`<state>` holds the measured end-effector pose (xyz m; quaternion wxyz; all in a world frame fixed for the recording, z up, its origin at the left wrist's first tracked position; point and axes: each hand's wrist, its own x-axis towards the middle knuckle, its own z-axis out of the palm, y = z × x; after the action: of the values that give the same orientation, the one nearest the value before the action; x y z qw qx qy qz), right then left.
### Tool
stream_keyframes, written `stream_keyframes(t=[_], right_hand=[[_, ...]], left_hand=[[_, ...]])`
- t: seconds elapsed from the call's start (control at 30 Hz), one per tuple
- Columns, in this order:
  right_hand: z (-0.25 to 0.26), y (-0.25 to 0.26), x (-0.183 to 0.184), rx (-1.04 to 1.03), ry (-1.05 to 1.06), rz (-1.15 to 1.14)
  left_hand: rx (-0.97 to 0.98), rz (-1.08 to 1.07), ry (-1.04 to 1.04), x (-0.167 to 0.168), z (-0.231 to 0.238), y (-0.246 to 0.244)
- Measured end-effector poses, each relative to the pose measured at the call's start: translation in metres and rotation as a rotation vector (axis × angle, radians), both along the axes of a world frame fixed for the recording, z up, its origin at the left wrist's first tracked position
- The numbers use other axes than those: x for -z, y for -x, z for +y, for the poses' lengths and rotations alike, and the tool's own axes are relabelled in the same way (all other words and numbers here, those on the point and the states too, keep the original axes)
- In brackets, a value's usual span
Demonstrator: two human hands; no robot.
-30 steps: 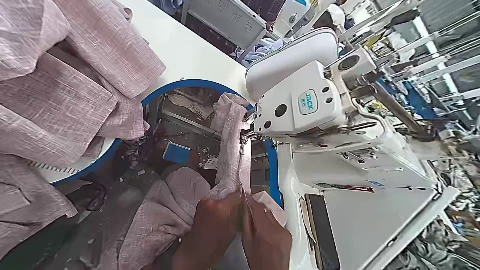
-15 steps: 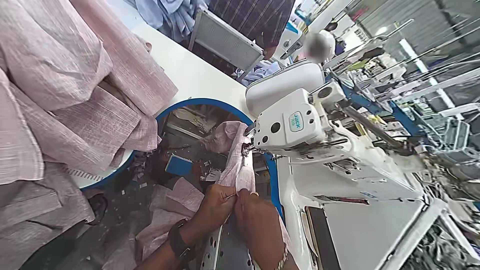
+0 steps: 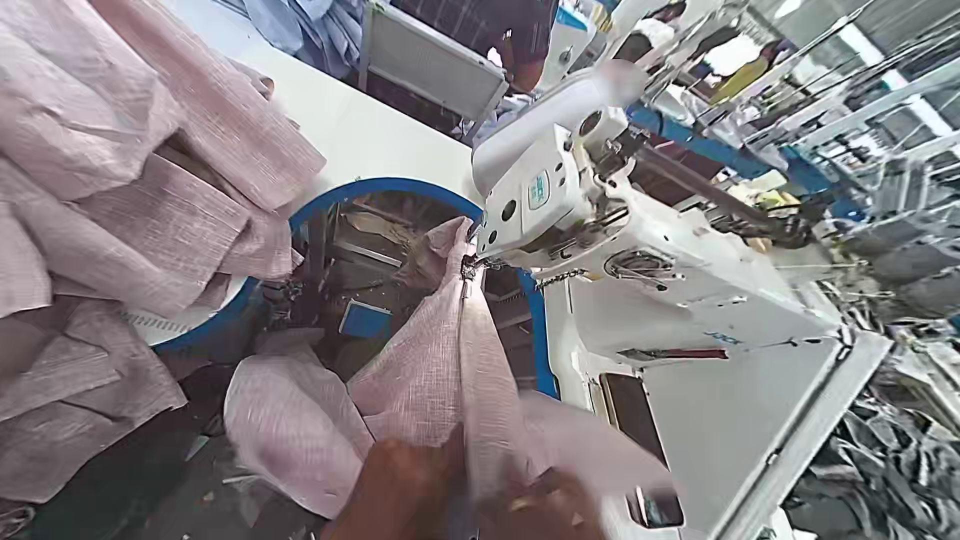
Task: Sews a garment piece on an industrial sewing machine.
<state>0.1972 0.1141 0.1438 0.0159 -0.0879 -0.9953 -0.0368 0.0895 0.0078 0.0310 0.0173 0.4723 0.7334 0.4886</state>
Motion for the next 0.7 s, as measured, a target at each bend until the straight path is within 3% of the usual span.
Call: stream_keyframes(t=[0.07, 0.17, 0.43, 0.57, 0.7], right_hand=[[-0.019, 0.012, 0.014, -0.038, 0.093, -0.07], [-0.011, 0.021, 0.018, 0.011, 0.141, -0.199], [0.014, 0.056, 0.011, 0.118, 0.167, -0.301], [0.015, 0.061, 0.011, 0.155, 0.077, -0.332], [0.015, 0.057, 0.009, 0.154, 0.12, -0.361]], left_hand=[[-0.086, -0.105, 0.017, 0.01, 0.005, -0.018], [-0.073, -0.276, -0.108, 0.022, 0.013, -0.006], [-0.031, -0.353, -0.314, 0.041, 0.057, 0.038], [-0.056, -0.368, -0.292, 0.042, 0.07, 0.045], [-0.065, -0.326, -0.168, 0.033, 0.059, 0.041]])
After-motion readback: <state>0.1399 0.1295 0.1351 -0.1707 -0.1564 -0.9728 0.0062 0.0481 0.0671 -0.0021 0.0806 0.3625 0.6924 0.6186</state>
